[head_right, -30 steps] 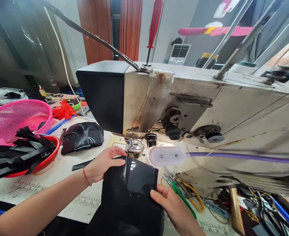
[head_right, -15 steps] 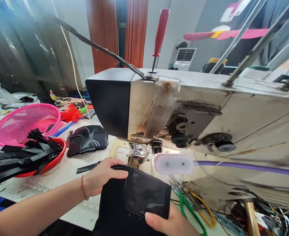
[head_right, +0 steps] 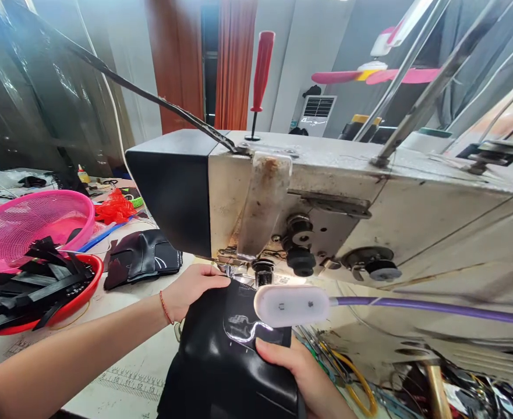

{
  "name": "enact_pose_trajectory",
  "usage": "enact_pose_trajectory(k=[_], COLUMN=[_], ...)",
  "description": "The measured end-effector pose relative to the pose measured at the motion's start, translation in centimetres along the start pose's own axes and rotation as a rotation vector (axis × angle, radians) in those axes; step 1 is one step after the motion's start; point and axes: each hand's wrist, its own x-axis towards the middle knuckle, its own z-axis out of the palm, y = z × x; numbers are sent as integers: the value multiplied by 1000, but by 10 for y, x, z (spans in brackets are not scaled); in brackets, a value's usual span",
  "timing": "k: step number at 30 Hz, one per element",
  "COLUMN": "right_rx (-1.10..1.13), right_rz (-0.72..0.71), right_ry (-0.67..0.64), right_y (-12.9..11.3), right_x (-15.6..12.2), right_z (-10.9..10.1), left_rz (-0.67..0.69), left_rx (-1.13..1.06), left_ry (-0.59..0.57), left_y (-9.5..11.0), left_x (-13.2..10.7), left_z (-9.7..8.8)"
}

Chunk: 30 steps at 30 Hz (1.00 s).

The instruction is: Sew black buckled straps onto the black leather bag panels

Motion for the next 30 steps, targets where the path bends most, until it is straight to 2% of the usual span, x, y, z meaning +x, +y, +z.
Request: enact_pose_trajectory(k=[7, 16, 23, 30], right_rx=[-61, -55, -13, -62], right_rz=[-48, -57, -90, -139], right_ry=[93, 76, 119, 108], right_y=[1, -1, 4, 8], right_x=[7, 9, 13, 21], right_z=[-4, -3, -2, -11], left_rz=[-46, -21, 26, 39], left_rx=[-79, -61, -20, -31], left_ry=[-151, -118, -118, -133], left_y=[7, 7, 8, 5], left_x=[-1, 3, 5, 6], left_z=[-2, 0, -1, -3])
